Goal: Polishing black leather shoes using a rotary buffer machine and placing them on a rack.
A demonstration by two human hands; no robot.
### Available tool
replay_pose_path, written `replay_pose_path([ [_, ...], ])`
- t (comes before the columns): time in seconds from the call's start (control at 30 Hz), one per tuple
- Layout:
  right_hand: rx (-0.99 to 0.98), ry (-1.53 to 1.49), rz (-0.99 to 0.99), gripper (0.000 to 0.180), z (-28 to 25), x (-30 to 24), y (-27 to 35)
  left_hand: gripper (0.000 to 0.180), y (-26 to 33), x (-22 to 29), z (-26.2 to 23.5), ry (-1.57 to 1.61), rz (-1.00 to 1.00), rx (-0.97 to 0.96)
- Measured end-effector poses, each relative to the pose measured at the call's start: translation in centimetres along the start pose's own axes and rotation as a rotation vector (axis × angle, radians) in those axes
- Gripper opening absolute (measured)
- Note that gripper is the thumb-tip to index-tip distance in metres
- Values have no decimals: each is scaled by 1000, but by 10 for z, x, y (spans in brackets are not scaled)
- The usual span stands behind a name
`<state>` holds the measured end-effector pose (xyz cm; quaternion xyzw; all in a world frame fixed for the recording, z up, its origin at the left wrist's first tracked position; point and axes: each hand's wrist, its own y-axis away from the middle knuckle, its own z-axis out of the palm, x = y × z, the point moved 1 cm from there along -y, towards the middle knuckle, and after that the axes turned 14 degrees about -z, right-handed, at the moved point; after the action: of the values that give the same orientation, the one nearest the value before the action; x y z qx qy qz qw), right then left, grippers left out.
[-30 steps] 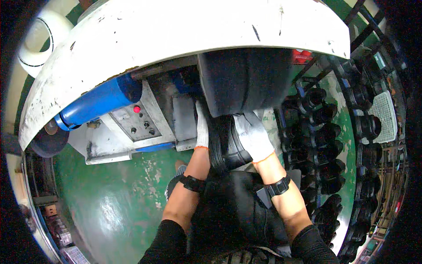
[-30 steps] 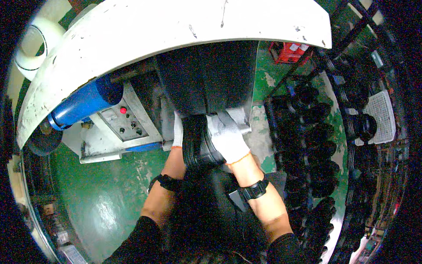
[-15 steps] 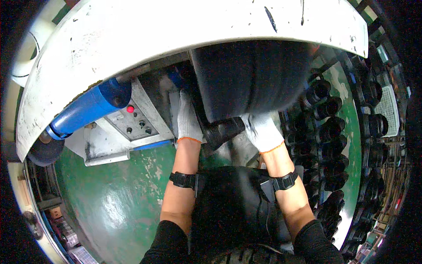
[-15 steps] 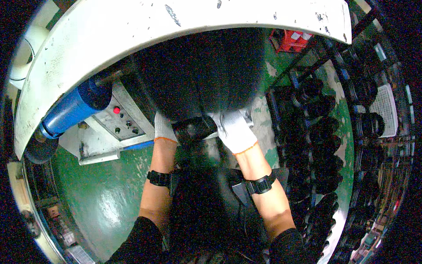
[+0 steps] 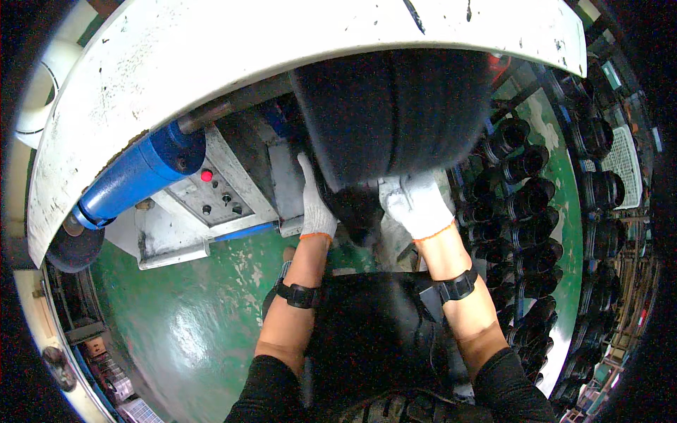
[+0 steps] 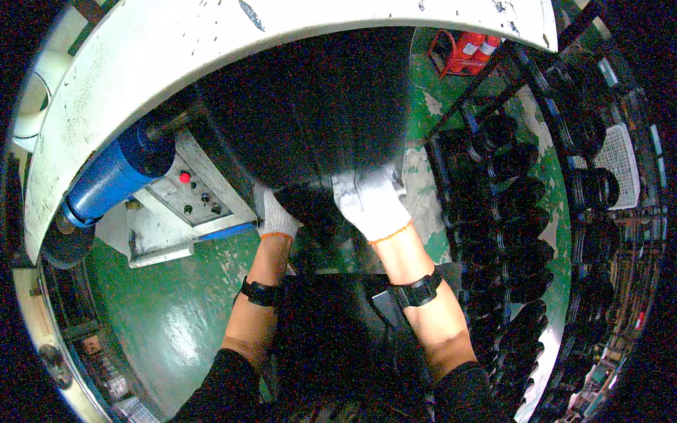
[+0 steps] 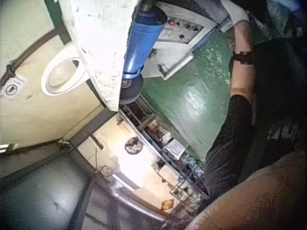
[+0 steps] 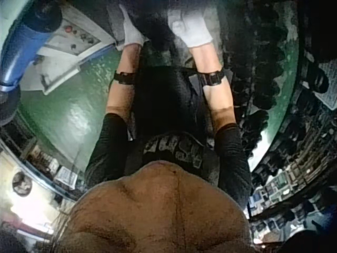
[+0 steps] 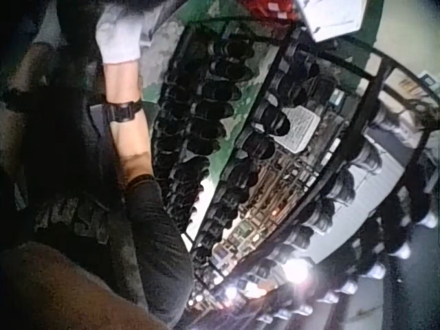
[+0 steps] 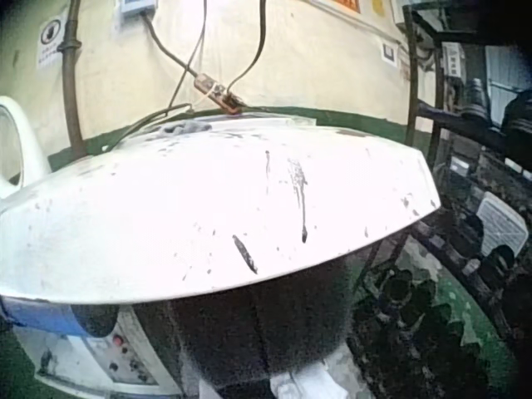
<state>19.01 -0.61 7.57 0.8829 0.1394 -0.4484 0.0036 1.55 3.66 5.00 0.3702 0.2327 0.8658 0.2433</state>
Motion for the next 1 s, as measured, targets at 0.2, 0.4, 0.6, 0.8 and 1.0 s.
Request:
replay_pose_path([
  [0.2, -48, 34, 47, 25, 3, 0, -9, 69, 28, 14, 28, -31, -41, 23],
  [0.4, 85, 289, -58, 33, 13, 3, -17, 66, 23, 14, 3, 10, -117, -112],
  [0.6, 328, 495, -314, 34, -8, 27, -14, 63, 28, -4, 0, 127, -289, -340],
  [0.8, 240, 620, -375, 36, -39, 46, 4, 60, 17, -28, 9, 232, -396, -522],
  [1.0, 254, 469, -493, 19, -64, 23, 8, 57, -45, -63, -9, 360, -344, -631],
])
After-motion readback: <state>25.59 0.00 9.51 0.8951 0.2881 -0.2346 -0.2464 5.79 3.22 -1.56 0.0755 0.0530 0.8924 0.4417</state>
